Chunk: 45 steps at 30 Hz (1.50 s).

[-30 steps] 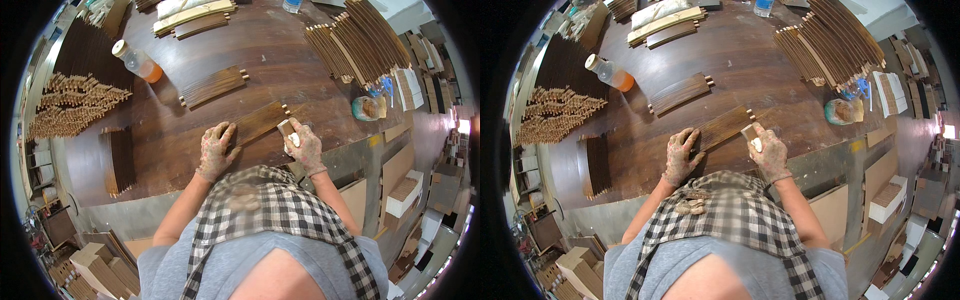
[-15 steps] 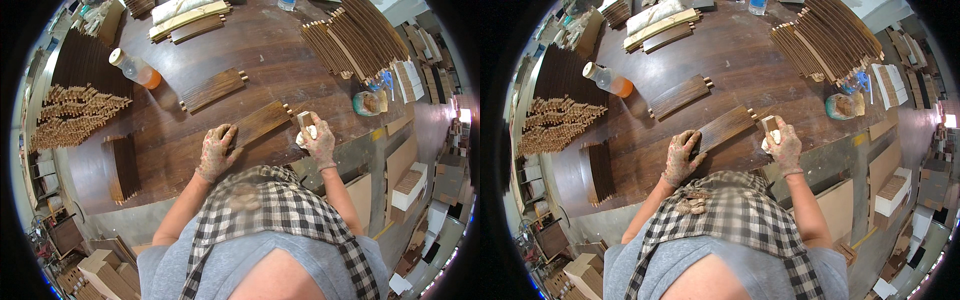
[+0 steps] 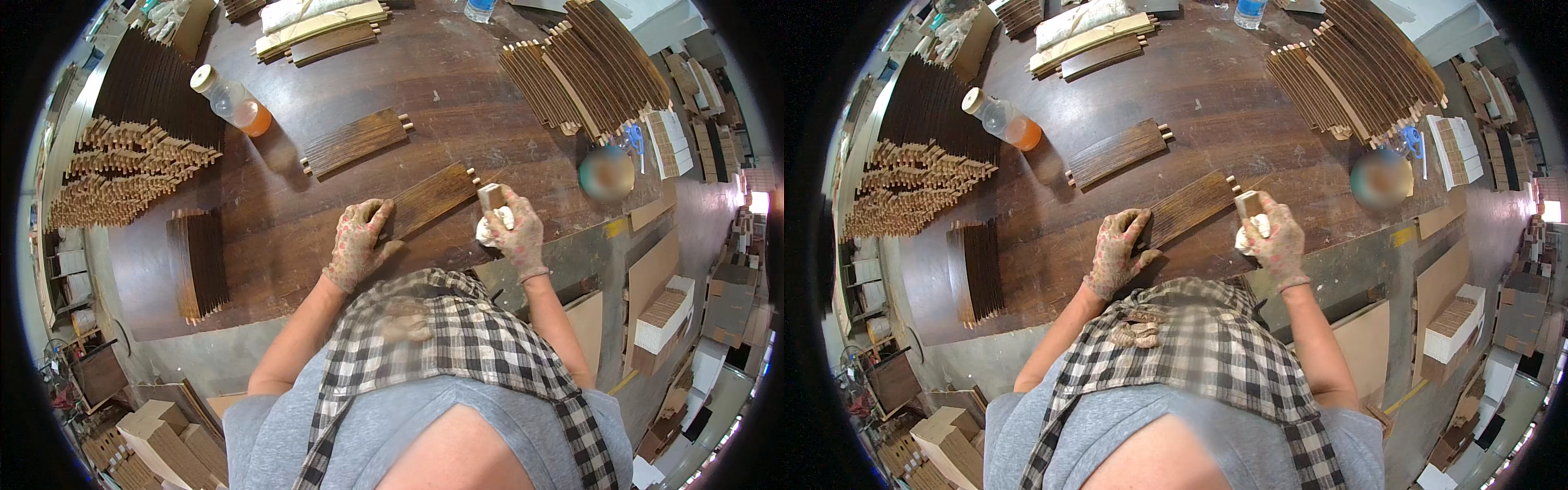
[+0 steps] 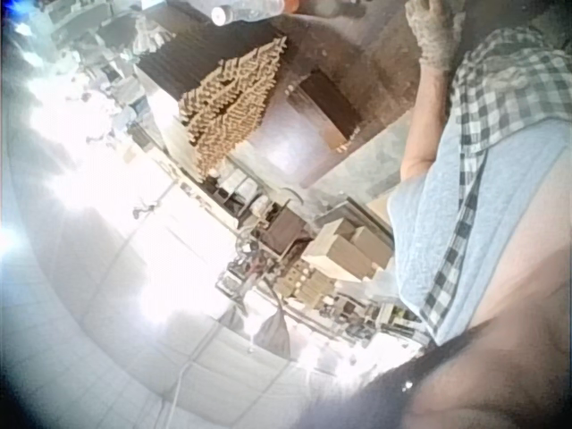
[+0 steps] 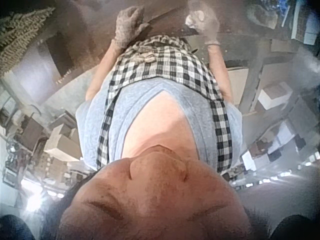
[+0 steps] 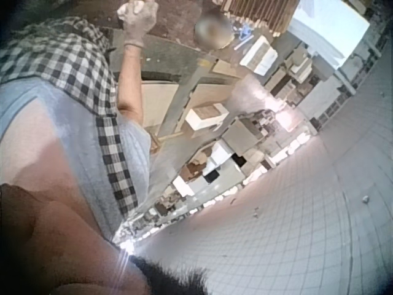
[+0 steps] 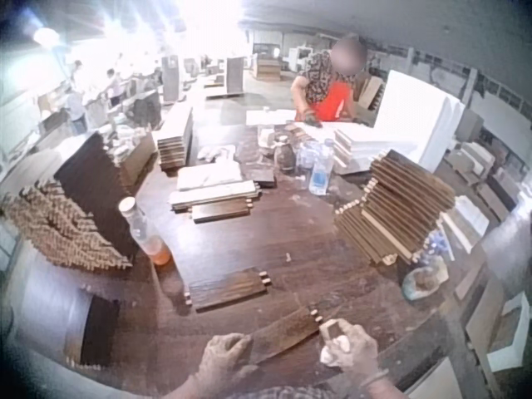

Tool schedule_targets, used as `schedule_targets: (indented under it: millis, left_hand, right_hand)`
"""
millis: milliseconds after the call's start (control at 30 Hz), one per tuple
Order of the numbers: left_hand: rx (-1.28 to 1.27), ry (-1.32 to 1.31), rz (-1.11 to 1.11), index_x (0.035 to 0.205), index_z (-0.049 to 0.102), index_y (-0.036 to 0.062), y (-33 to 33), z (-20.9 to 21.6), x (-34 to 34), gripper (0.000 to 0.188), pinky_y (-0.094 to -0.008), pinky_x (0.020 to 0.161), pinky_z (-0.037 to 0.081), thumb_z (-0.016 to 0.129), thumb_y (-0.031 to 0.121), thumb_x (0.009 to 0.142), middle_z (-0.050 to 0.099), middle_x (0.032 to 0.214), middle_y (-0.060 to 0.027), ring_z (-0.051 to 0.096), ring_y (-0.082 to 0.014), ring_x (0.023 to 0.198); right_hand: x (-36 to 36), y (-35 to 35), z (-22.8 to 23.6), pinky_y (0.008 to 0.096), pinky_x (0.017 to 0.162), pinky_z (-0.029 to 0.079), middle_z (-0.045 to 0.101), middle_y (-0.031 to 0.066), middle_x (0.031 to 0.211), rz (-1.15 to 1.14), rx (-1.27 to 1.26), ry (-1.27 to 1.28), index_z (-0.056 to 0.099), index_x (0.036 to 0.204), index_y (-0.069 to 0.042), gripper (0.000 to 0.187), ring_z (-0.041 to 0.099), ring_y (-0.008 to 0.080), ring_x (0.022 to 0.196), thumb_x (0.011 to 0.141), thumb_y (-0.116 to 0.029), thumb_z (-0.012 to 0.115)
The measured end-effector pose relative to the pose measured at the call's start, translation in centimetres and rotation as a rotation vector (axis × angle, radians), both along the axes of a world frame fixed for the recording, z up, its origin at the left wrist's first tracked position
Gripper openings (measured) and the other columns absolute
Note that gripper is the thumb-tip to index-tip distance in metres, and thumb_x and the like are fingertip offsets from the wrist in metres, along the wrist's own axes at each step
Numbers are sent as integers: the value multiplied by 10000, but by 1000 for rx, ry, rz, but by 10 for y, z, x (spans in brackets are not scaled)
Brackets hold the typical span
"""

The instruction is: The person wipes wood pieces with a cloth and stacks them on a table.

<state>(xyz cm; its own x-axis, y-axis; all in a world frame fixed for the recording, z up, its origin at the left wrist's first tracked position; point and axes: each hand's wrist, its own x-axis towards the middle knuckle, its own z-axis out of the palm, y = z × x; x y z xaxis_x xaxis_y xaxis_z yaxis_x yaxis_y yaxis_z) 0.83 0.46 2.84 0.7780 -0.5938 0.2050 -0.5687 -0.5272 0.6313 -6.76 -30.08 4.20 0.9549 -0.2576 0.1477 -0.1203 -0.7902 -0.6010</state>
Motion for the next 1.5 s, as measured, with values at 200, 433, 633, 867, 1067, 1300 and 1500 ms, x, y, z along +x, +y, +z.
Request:
schedule_targets:
  millis: [200,433,633,867,1067,1300,1500]
  left_hand:
    - [-78,-23,6,1306,612,49,-1,-12,4,455,-448,951,476,651,-19,857,620,1235,-171,571,-370,1085]
    - [-144,62,3,1256,642,36,1,-20,8,417,-433,928,485,633,-41,846,640,1198,-175,589,-368,1048]
    - [-93,-23,122,1302,598,24,2,-16,4,535,-459,999,436,749,171,811,605,1264,-167,555,-378,1137]
    - [85,-84,196,1264,588,45,-5,-6,-4,726,-486,1041,389,863,371,676,556,1321,-145,501,-358,1233]
    - [24,-79,42,1264,574,34,-7,-4,-2,683,-461,996,439,872,262,694,599,1271,-147,567,-342,1151]
    - [-339,273,57,1359,526,52,-11,-21,-3,646,-367,856,557,808,27,777,666,1133,-130,667,-264,1006]
    - [-433,445,176,1523,404,97,-18,-20,1,846,-316,808,566,796,-8,781,656,1015,-99,654,-184,891]
  right_hand:
    - [-15,51,-4,394,727,548,650,131,1006,129,81,26,605,1317,-65,544,680,298,841,824,-224,772]
    - [-15,88,-10,388,712,557,633,127,966,354,-66,121,623,1244,-54,510,680,288,839,826,-305,771]
    - [-13,96,0,376,725,580,668,128,978,530,48,60,661,1213,-76,479,698,254,836,830,-346,761]
    - [-10,63,7,345,820,558,694,121,1058,140,378,27,649,1233,-10,507,693,216,929,834,-274,816]
    - [14,47,13,356,860,541,696,127,1112,169,263,-75,647,1241,-20,474,682,258,1001,841,-220,802]
    - [19,46,28,367,871,539,689,142,1123,167,288,-7,624,1271,-22,513,687,282,1005,827,-206,803]
    - [26,62,45,376,823,564,688,148,1097,278,165,36,621,1297,-47,554,704,299,954,802,-218,803]
